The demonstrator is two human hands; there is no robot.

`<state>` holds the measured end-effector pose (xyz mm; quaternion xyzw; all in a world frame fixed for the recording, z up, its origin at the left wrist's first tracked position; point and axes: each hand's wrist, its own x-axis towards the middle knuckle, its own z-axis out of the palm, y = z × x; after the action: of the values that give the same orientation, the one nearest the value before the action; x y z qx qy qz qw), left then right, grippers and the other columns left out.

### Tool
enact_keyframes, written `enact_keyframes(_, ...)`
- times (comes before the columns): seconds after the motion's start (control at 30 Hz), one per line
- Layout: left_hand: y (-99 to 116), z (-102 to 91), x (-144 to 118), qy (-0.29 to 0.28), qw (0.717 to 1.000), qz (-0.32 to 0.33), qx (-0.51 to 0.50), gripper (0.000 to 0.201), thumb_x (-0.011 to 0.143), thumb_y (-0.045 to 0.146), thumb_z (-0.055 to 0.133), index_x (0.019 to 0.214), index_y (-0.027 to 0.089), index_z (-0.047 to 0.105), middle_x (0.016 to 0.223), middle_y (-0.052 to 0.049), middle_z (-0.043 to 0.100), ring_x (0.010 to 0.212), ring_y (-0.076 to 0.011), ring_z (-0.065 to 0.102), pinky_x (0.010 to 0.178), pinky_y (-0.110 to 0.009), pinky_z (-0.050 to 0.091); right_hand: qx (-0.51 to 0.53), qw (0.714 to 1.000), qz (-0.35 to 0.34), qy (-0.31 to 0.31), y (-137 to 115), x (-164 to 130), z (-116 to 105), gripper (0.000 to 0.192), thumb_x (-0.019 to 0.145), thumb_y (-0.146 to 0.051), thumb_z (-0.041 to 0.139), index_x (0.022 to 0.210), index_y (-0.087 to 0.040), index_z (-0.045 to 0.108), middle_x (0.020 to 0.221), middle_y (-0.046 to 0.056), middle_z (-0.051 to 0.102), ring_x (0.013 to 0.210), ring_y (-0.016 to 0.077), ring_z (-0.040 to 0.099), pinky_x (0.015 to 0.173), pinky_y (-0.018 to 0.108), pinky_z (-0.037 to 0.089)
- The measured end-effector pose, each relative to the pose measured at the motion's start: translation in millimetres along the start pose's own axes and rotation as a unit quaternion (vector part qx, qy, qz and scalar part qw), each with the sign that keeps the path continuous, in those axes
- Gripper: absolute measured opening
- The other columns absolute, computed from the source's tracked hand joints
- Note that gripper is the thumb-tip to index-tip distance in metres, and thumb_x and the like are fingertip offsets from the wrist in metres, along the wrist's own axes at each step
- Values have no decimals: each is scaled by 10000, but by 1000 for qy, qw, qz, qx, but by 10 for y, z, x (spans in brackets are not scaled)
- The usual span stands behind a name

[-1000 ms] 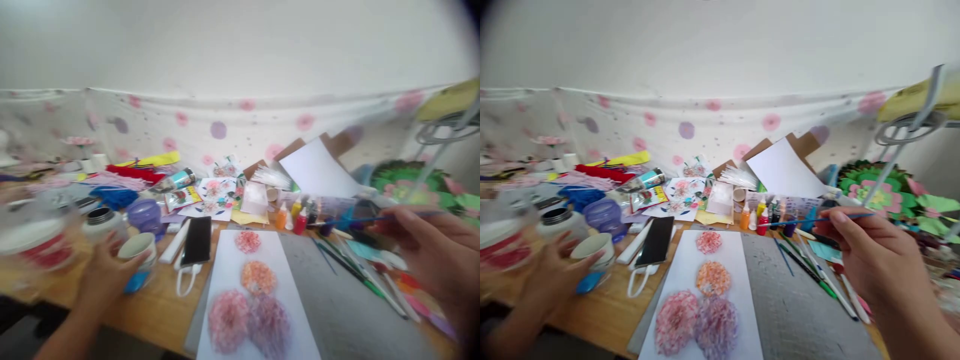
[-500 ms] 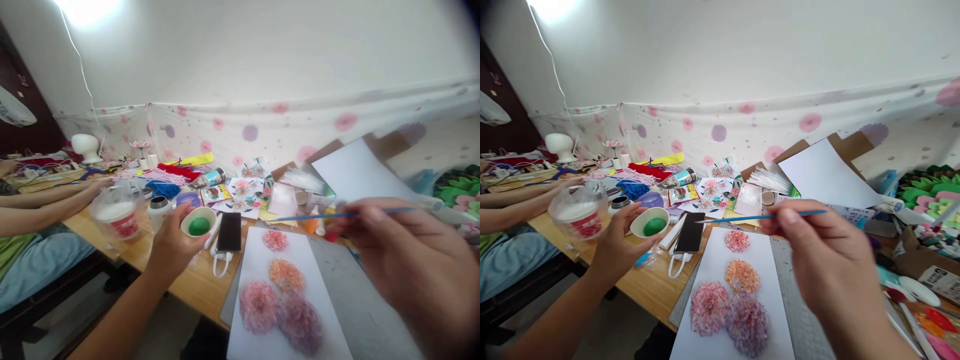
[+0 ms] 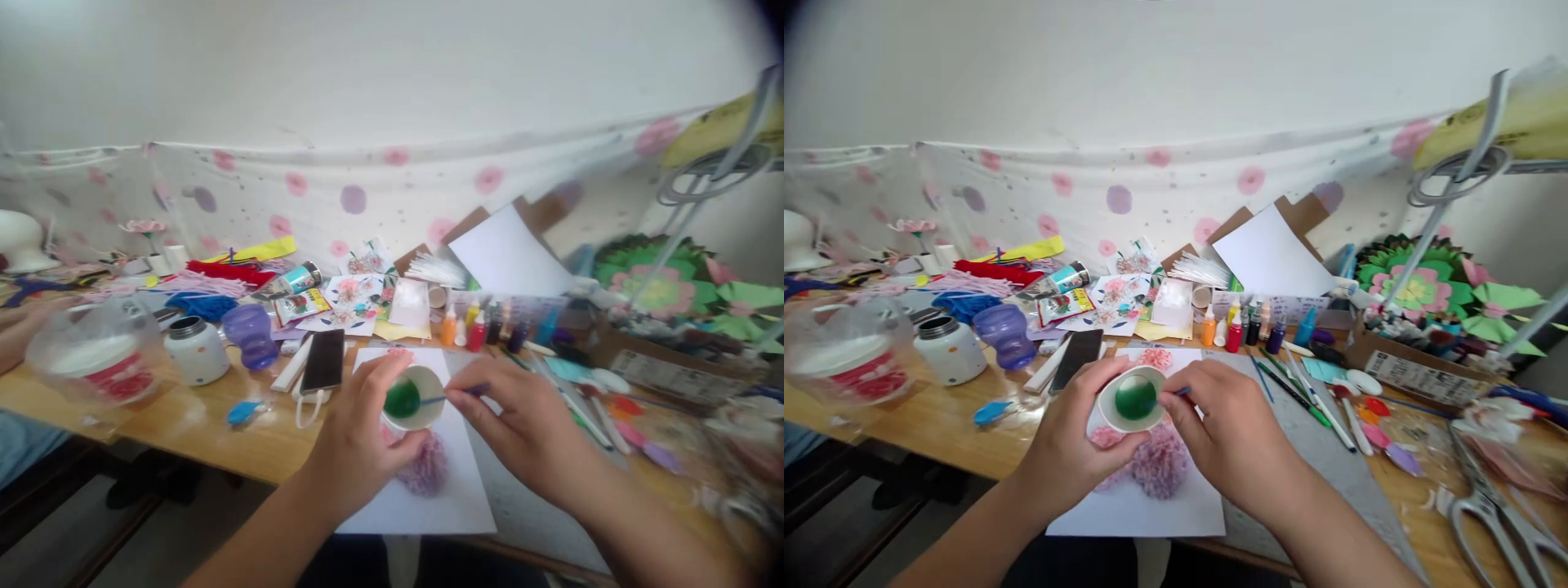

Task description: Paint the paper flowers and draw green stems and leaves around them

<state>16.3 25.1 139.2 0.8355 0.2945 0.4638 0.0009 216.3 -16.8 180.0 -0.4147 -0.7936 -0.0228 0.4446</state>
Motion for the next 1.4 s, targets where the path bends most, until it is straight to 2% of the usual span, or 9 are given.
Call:
enact_keyframes(0.2,324,368,104,-72,996,21,-52,784,656,139,774,1328,225,379,1238,-90,576,1173,-226,570,972,-331,522,-72,996,31,31,146,-390,-357,67,902,-185,573,866,-204,627,786,5,690,718,117,644,647,218,501)
enact_keyframes(0.47,652,800,264,-170,981,33,-91,805,633,126,789,1310,263,376,1210,-75,570,1131,-226,577,944,-357,529,-71,992,83,60,367,-879,-650,69,905,-178,568,851,-207,602,754,-9,666,685,105,623,625,211,480)
enact_keyframes(0.73,856,1110,291,-193,973,65,-106,766,658,125,761,1313,254,385,1219,-75,555,1145,-223,561,960,-356,525,-94,989,98,65,540,-1158,-839,63,911,-178,561,862,-203,591,761,-1,661,698,112,613,642,224,475)
enact_keyframes(1.07,933,1191,231,-198,971,53,-119,738,680,125,739,1314,260,386,1215,-68,563,1129,-210,565,966,-355,519,-105,986,107,78,514,-1276,-836,57,915,-177,560,873,-208,585,783,-7,674,721,107,619,658,218,477)
enact_keyframes(1.4,888,987,179,-182,974,33,-130,702,698,111,699,1307,268,386,1220,-69,571,1143,-213,570,976,-361,517,-89,989,97,66,358,-1129,-744,68,912,-187,560,854,-211,586,750,-3,667,687,123,621,628,246,478)
